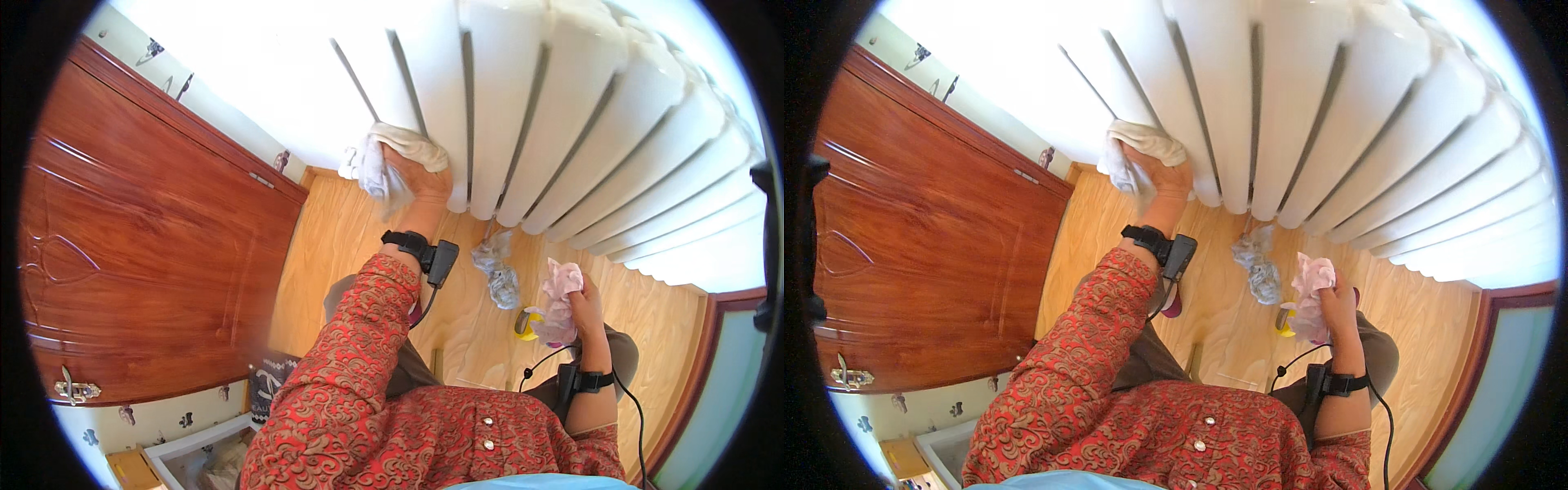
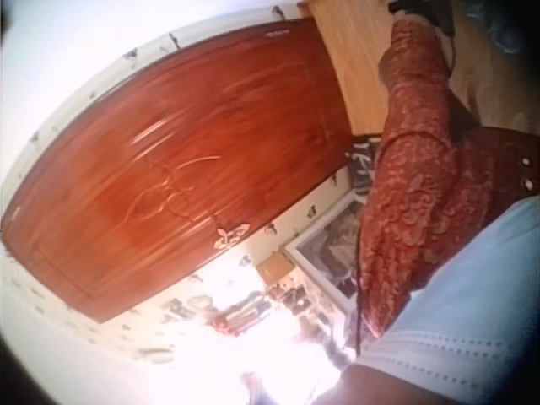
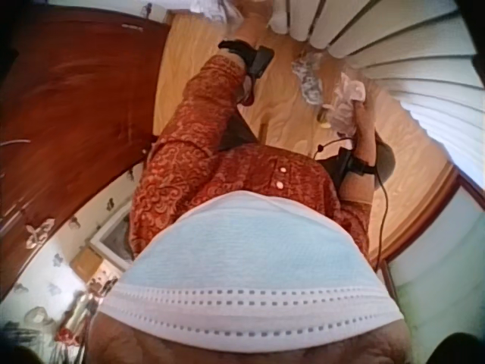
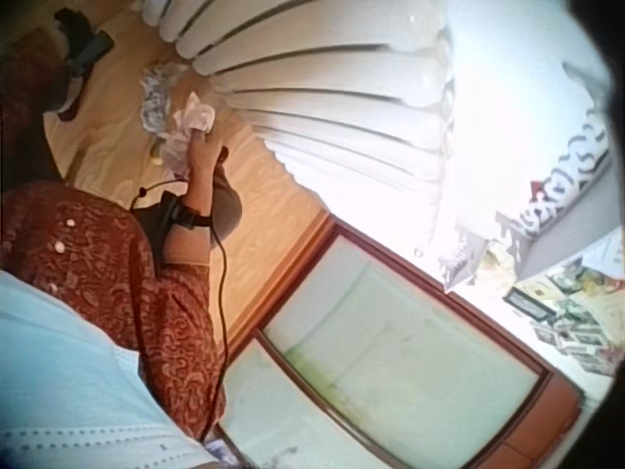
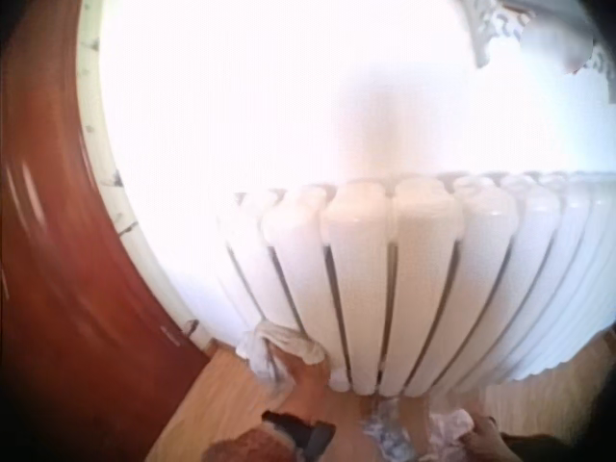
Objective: The person wipes a white wall-mounted radiator with a cloth, then sprays it with a yellow spray bottle and continues wiping the fins and pipes. The person uses both hands to clean different sections of the radiator.
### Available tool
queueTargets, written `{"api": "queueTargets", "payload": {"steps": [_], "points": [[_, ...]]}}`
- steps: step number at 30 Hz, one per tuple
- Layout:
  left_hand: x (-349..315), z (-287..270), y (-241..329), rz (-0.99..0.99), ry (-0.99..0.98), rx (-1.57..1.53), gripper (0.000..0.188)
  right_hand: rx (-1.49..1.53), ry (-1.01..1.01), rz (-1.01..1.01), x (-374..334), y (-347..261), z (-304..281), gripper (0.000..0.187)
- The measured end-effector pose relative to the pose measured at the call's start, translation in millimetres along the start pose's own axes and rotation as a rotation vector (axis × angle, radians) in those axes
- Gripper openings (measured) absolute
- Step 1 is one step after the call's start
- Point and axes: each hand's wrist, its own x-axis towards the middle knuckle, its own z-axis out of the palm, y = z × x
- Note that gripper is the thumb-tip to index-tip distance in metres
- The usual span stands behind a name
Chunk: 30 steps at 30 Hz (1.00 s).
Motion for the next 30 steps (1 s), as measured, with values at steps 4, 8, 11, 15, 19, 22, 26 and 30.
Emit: {"api": "queueTargets", "payload": {"steps": [4,8,11,15,19,22,26,30], "points": [[-41,-47,4,0.141,0.293,0.533,0.044,0.059,-0.027,0.021,4,2,5,0.029],[-74,-105,17,0.299,0.347,1.09,0.049,0.061,-0.057,0.07,8,5,10,0.026],[-96,-152,37,0.294,0.425,1.143,0.05,0.028,-0.074,0.091,10,2,12,0.024],[-120,-202,59,0.257,0.491,0.903,0.05,0.016,-0.084,0.097,12,-6,15,0.023],[-124,-223,54,0.202,0.598,0.712,0.044,-0.045,-0.05,0.052,12,-6,18,0.025],[-116,-211,46,0.1,0.824,0.745,0.041,-0.041,-0.102,0.1,12,-4,15,0.026],[-93,-169,46,-0.051,0.92,0.754,0.04,-0.077,-0.057,0.039,14,4,11,0.021],[-64,-97,39,-0.181,0.918,0.687,0.041,-0.085,-0.058,0.002,14,14,12,0.02]]}}
